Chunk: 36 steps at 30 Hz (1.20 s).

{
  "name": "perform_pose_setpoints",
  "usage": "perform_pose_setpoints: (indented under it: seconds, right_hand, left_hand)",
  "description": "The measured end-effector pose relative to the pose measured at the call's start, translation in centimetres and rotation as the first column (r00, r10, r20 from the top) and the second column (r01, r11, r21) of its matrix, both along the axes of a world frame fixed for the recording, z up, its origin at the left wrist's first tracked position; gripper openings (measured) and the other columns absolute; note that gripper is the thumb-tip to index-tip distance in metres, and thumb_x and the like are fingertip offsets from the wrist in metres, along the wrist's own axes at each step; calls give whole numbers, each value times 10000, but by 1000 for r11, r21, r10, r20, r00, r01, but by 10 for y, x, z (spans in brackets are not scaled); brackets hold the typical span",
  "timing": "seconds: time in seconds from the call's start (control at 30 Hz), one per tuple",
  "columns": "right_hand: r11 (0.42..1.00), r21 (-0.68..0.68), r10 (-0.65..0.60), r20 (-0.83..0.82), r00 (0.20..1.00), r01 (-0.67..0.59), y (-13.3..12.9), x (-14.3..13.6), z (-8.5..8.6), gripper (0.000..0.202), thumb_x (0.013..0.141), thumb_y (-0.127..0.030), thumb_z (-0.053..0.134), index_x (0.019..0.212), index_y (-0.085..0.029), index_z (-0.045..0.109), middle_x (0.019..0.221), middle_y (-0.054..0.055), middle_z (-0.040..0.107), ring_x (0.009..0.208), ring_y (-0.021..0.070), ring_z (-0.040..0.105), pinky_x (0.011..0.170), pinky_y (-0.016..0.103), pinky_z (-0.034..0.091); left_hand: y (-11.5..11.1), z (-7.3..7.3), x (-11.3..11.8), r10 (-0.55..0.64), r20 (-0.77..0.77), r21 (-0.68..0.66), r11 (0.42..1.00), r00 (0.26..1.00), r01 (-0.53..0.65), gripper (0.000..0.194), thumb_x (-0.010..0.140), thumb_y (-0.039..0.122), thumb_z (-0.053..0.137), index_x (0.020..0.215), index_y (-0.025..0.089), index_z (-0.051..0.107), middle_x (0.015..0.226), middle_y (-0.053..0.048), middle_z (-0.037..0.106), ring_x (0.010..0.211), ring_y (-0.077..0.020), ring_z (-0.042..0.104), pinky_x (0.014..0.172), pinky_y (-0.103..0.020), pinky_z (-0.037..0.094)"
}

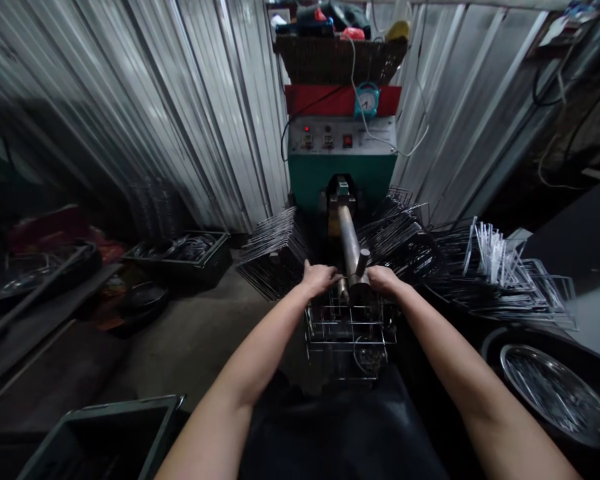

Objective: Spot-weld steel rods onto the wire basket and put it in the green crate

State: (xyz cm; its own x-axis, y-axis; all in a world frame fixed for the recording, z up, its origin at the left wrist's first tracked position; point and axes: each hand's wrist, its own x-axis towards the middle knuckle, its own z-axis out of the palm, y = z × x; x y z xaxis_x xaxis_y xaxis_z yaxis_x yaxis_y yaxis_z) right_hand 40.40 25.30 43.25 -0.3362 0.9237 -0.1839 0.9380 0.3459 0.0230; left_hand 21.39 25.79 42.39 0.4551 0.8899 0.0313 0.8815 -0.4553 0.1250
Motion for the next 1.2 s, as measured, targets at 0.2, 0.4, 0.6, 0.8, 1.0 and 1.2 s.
perform_pose_setpoints:
  seconds: [0.2, 0.4, 0.6, 0.8, 1.0, 1.2]
  right_hand:
    - [999, -35, 7, 18, 1000, -7, 14, 0, -3, 260, 849, -299, 484, 1016, -199, 658, 1017, 87, 648, 931, 234, 587, 676, 243, 410]
    - [998, -56, 26, 26, 999, -24, 10, 13, -9, 239, 859, -261, 480, 989, -194, 669, 982, 86, 657, 920, 219, 592, 685, 240, 408]
    - [998, 3, 64, 18, 998, -64, -30, 12, 3, 149, 819, -315, 576, 869, -238, 693, 853, 33, 677, 800, 168, 612, 598, 197, 390]
    - [995, 91, 57, -121, 991, -47, -85, 6, 3, 182, 852, -332, 536, 793, -225, 671, 773, 17, 663, 721, 145, 597, 567, 200, 356]
    - [981, 169, -36, -311, 950, 93, -129, -9, -3, 257, 879, -319, 455, 766, -187, 643, 726, 29, 643, 659, 153, 566, 530, 223, 330]
    - [958, 128, 7, -904, 427, 255, -150, -22, 2, 368, 812, -445, 422, 716, -145, 614, 665, 31, 601, 645, 162, 527, 571, 228, 374]
  left_hand:
    - [-24, 21, -8, -147, -125, 67, 985, 981, 156, 276, 833, 396, 446, 872, 195, 631, 962, -103, 621, 959, -291, 545, 940, -634, 202]
    - [-51, 12, -17, -292, -181, -140, 953, 939, 269, 191, 787, 158, 442, 795, 194, 630, 873, -84, 658, 866, -258, 594, 854, -476, 376]
    - [-91, -5, -14, -490, -17, -134, 865, 871, 484, 182, 747, 114, 469, 696, 233, 598, 744, -38, 638, 776, -227, 570, 745, -367, 421]
    - [-151, 12, -43, -532, -244, -31, 840, 811, 541, 182, 821, 156, 421, 777, 210, 589, 779, -34, 622, 757, -204, 533, 732, -350, 388]
    - [-204, 54, -120, -352, -376, 132, 895, 857, 426, 115, 802, 116, 510, 746, 196, 571, 715, -7, 605, 691, -153, 530, 714, -287, 364]
    - [-276, 69, -231, -29, -370, 395, 900, 929, 186, 327, 760, 10, 399, 832, 248, 612, 728, 6, 609, 705, -160, 536, 815, -321, 348]
